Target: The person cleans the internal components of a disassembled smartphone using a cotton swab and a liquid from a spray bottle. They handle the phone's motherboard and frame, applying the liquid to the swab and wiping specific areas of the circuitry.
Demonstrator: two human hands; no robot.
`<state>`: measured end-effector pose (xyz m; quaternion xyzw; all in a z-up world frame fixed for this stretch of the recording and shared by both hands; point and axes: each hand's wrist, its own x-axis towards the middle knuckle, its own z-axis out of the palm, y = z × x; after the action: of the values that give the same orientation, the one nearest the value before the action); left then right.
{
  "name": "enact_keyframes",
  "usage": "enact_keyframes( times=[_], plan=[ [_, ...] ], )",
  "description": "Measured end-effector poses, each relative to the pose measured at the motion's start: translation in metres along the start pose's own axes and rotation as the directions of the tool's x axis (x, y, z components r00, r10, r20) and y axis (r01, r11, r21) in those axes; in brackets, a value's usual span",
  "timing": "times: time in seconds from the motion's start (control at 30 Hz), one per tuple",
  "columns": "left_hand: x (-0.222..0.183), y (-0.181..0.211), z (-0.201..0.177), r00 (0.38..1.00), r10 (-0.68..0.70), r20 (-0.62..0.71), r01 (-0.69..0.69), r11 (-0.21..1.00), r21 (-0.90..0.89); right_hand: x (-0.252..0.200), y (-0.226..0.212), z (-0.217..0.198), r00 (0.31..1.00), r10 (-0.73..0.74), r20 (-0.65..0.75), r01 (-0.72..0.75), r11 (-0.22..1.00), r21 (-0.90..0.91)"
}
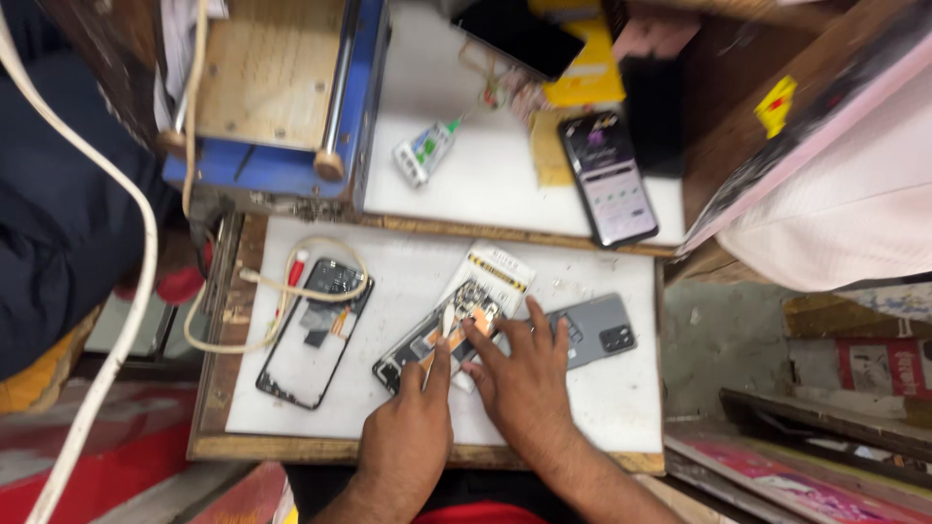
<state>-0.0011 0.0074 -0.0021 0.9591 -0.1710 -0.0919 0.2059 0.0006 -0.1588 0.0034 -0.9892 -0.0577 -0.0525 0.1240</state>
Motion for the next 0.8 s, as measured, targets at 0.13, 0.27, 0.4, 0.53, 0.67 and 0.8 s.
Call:
enact_keyframes(
  times=[0.13, 0.27, 0.4, 0.53, 0.67, 0.8],
  plan=[
    [0.003, 0.004, 0.005, 0.999, -0.039, 0.009, 0.039, 0.998, 0.045, -0.001, -0.001, -0.003, 1.0, 0.014, 0.007, -0.014, 0.999, 0.029],
    [0.003, -0.002, 0.012, 0.998, -0.055, 0.023, 0.055, 0.998, 0.026, -0.001, 0.0, -0.002, 0.999, 0.026, 0.032, -0.027, 0.999, 0.038],
    [0.004, -0.007, 0.021, 0.998, -0.06, 0.007, 0.06, 0.998, 0.017, -0.003, -0.001, -0.001, 0.996, 0.044, 0.071, -0.048, 0.997, 0.054],
    [0.003, -0.002, 0.032, 0.989, -0.139, 0.056, 0.134, 0.987, 0.087, -0.003, -0.002, -0.004, 0.996, 0.048, 0.076, -0.053, 0.996, 0.074],
    [0.004, -0.007, 0.032, 0.992, -0.119, 0.039, 0.115, 0.99, 0.08, -0.002, -0.001, -0.003, 0.998, 0.043, 0.05, -0.047, 0.995, 0.084],
    [0.005, -0.005, 0.026, 0.987, -0.14, 0.075, 0.135, 0.989, 0.063, -0.001, 0.0, -0.005, 0.997, 0.041, 0.072, -0.047, 0.995, 0.085]
  ],
)
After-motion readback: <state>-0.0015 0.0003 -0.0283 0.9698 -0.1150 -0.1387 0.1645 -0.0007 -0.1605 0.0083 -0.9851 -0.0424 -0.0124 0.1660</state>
